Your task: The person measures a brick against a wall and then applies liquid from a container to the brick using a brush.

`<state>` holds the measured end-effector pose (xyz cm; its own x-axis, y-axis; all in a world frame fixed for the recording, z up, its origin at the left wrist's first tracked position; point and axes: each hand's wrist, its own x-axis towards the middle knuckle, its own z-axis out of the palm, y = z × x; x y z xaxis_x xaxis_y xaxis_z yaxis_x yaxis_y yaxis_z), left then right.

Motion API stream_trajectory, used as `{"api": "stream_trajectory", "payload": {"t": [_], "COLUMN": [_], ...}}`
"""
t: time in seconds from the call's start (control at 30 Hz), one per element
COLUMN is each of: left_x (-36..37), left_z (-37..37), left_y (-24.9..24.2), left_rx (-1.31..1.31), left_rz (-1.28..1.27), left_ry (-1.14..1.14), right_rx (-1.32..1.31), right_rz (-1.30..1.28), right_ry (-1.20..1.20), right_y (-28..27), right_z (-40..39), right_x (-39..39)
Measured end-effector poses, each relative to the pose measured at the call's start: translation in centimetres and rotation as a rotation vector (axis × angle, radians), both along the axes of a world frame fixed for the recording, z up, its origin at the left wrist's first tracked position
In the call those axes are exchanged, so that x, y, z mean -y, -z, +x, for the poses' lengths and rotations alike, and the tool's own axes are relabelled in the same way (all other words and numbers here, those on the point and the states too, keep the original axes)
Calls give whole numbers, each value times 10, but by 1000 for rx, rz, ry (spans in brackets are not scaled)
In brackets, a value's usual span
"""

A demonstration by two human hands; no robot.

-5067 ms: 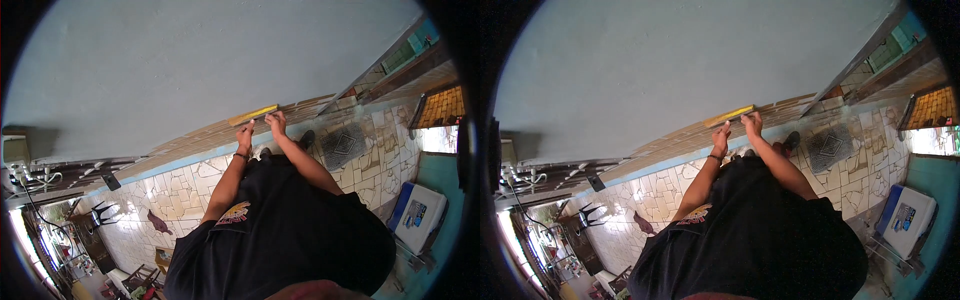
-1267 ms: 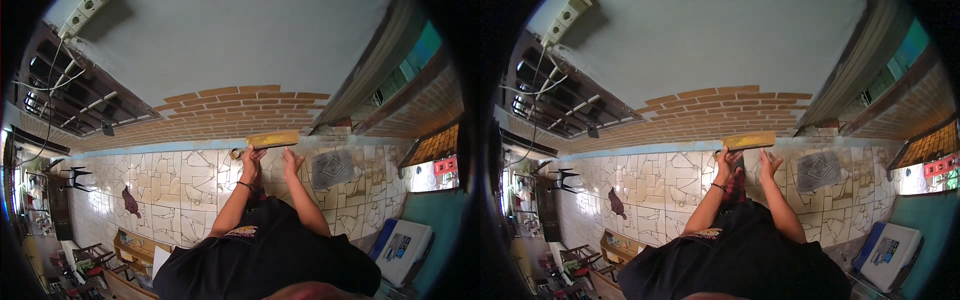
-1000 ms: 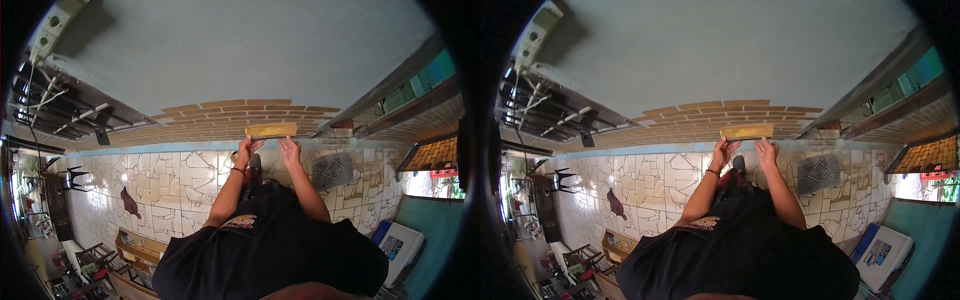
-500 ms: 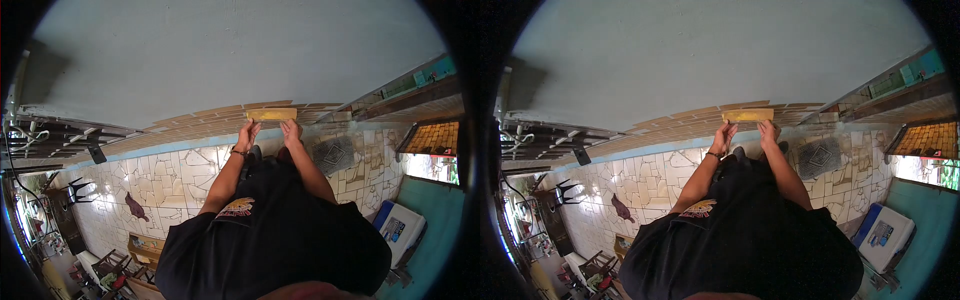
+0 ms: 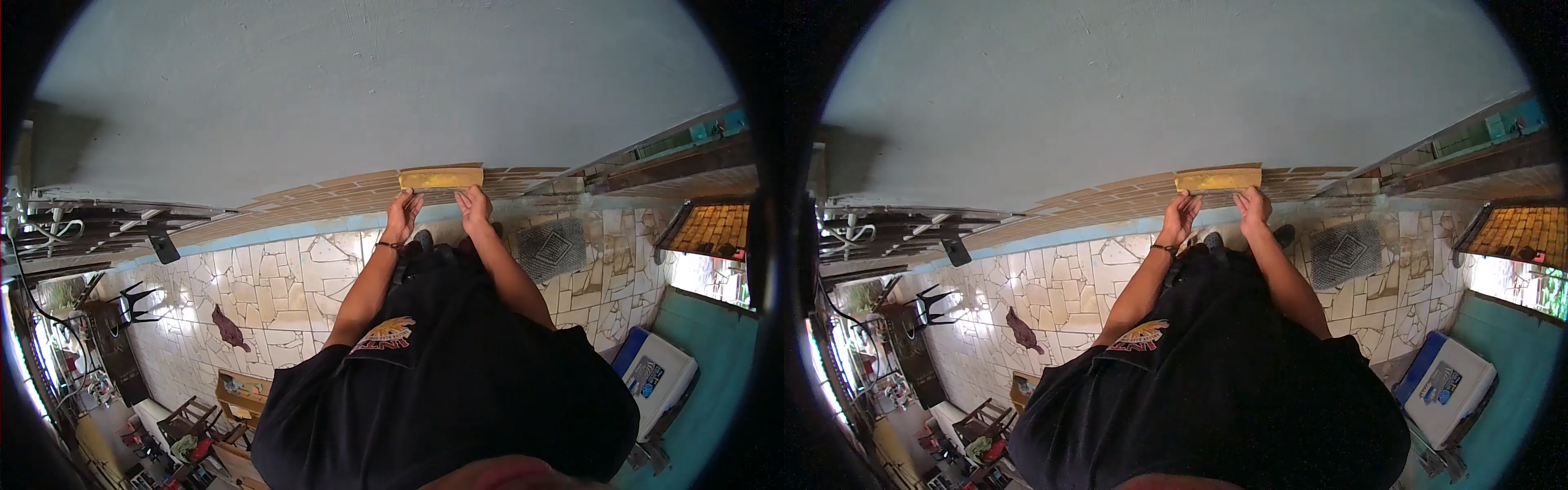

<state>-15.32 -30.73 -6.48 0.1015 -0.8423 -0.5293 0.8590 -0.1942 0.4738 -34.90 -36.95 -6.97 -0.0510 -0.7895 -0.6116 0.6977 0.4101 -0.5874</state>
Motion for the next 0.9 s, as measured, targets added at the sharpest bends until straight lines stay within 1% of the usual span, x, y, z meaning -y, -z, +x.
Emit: {"api": "stream_trajectory", "payload": {"t": [0.27, 0.47, 0.57, 0.77, 0.9], "left_x": [1, 1, 1, 2, 3], "left_z": [-5, -5, -6, -7, -7], "left_y": [-10, -13, -18, -17, -19], "left_rx": [1, 22, 20, 40, 38], "left_rz": [44, 44, 47, 78, 68], "left_ry": [-41, -22, -21, -30, -14], "right_rx": [-37, -70, -88, -101, -113], "right_rz": [44, 50, 53, 63, 75], "right_ry": [24, 1, 0, 0, 6], "right_y": [-7, -6, -15, -7, -14], "right_z": [0, 0, 1, -1, 0], "right_x": [3, 3, 2, 3, 3]}}
